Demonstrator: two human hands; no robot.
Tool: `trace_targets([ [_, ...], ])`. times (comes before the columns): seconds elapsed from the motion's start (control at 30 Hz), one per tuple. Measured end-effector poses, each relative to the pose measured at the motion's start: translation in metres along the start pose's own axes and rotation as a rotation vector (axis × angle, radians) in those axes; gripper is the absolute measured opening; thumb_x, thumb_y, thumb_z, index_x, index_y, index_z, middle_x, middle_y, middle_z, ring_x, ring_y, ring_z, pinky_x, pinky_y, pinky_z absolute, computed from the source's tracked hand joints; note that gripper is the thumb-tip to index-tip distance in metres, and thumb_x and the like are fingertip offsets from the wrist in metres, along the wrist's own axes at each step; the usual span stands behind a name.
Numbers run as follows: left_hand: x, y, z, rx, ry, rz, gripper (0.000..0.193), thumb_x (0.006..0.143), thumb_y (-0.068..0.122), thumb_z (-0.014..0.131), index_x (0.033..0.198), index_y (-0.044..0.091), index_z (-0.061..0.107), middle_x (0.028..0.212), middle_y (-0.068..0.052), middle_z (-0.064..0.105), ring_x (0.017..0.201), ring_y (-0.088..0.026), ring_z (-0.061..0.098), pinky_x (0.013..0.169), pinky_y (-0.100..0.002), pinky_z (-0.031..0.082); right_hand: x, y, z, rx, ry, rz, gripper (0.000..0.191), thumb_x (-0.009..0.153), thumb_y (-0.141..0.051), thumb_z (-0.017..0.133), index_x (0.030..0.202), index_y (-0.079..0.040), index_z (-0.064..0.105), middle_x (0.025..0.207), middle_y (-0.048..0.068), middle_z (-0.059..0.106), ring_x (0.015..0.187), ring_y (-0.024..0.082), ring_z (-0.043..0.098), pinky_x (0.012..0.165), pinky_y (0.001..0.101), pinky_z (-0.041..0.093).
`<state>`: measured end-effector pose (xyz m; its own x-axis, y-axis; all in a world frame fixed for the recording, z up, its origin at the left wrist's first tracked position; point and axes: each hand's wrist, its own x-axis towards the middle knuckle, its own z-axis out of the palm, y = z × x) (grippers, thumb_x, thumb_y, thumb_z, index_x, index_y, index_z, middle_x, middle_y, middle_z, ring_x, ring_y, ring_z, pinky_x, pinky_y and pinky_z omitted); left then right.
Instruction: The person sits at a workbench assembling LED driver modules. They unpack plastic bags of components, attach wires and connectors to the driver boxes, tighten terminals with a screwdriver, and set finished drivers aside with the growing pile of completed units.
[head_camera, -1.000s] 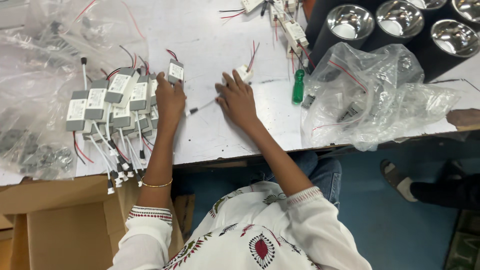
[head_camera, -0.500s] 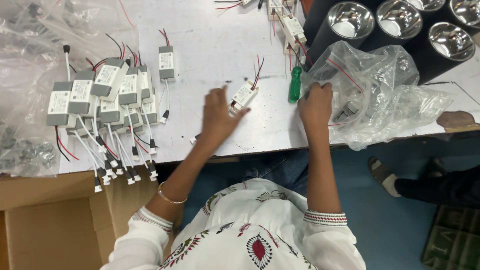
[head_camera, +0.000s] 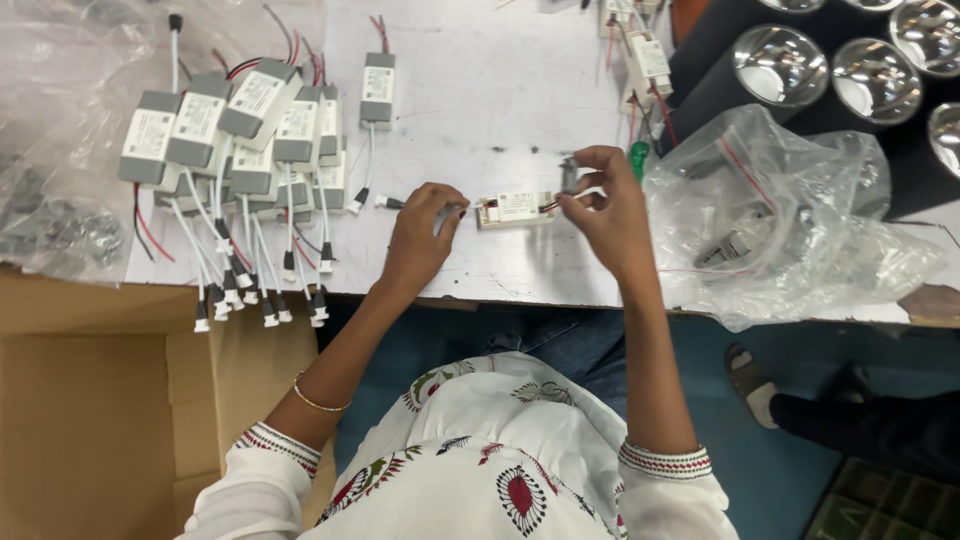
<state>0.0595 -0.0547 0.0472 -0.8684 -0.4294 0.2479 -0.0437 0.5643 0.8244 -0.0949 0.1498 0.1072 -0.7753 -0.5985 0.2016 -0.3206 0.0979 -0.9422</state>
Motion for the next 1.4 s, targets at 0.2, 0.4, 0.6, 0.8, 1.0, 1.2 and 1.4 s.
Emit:
trace_targets([
  [0.2,-0.001,-0.009,-0.007,-0.031,0.096,0.044,0.010,0.090,0.005,0.073,0.100,0.003,0.070,0.113,-0.010,0.066,0.110,-0.030,0.064,0.094,-0.039,0.051,0.014,-0.010,0.044,-0.069,-0.298,-0.143,0.045,0.085,0.007,0.076,0.121,-0.002,0.050,0.135,0.011,0.062,0.124,0.017,0.062,0.091,0.0251,0.055],
  [0.4,0.001,-0.013,-0.017,-0.066,0.084,0.038,0.009,0.089,0.005,0.073,0.098,0.003,0.069,0.112,-0.009,0.064,0.111,-0.030,0.063,0.094,-0.040,0.050,0.029,-0.021,0.069,-0.286,-0.386,-0.077,0.044,0.080,0.001,0.080,0.121,-0.002,0.064,0.120,0.009,0.069,0.106,0.018,0.071,0.083,0.0291,0.062],
  [0.6,0.003,-0.019,-0.024,-0.096,0.076,0.040,0.009,0.090,0.005,0.072,0.098,0.004,0.068,0.111,-0.008,0.062,0.110,-0.029,0.062,0.095,-0.041,0.050,0.041,-0.028,0.081,-0.515,-0.497,-0.064,0.048,0.073,-0.003,0.086,0.118,-0.006,0.071,0.111,0.010,0.066,0.087,0.024,0.068,0.075,0.0350,0.057],
  [0.8,0.004,-0.024,-0.029,-0.084,0.064,0.031,0.010,0.092,0.007,0.072,0.099,0.004,0.067,0.110,-0.007,0.062,0.109,-0.028,0.062,0.095,-0.041,0.050,0.053,-0.030,0.092,-0.652,-0.565,-0.053,0.045,0.071,-0.010,0.088,0.114,-0.008,0.075,0.111,0.007,0.069,0.100,0.027,0.060,0.085,0.0375,0.052],
  [1.0,0.008,-0.027,-0.031,-0.066,0.060,0.028,0.010,0.092,0.007,0.071,0.100,0.004,0.067,0.111,-0.007,0.062,0.109,-0.029,0.061,0.094,-0.041,0.051,0.057,-0.031,0.098,-0.694,-0.611,-0.034,0.043,0.069,-0.013,0.088,0.110,-0.010,0.075,0.108,0.007,0.070,0.104,0.028,0.059,0.090,0.0392,0.050],
  [1.2,0.010,-0.032,-0.030,-0.074,0.061,0.043,0.010,0.092,0.006,0.071,0.100,0.004,0.067,0.111,-0.008,0.062,0.109,-0.029,0.061,0.095,-0.041,0.050,0.067,-0.022,0.104,-0.778,-0.633,-0.132,0.046,0.063,-0.017,0.091,0.104,-0.009,0.071,0.104,0.006,0.070,0.103,0.031,0.058,0.091,0.0415,0.048],
  [1.4,0.012,-0.035,-0.028,-0.046,0.030,0.071,0.021,0.089,0.012,0.075,0.107,0.007,0.065,0.112,-0.008,0.063,0.111,-0.029,0.061,0.100,-0.042,0.047,0.077,-0.012,0.107,-0.758,-0.702,0.000,0.046,0.060,-0.015,0.093,0.095,-0.008,0.063,0.098,0.007,0.066,0.102,0.032,0.057,0.086,0.0431,0.047],
])
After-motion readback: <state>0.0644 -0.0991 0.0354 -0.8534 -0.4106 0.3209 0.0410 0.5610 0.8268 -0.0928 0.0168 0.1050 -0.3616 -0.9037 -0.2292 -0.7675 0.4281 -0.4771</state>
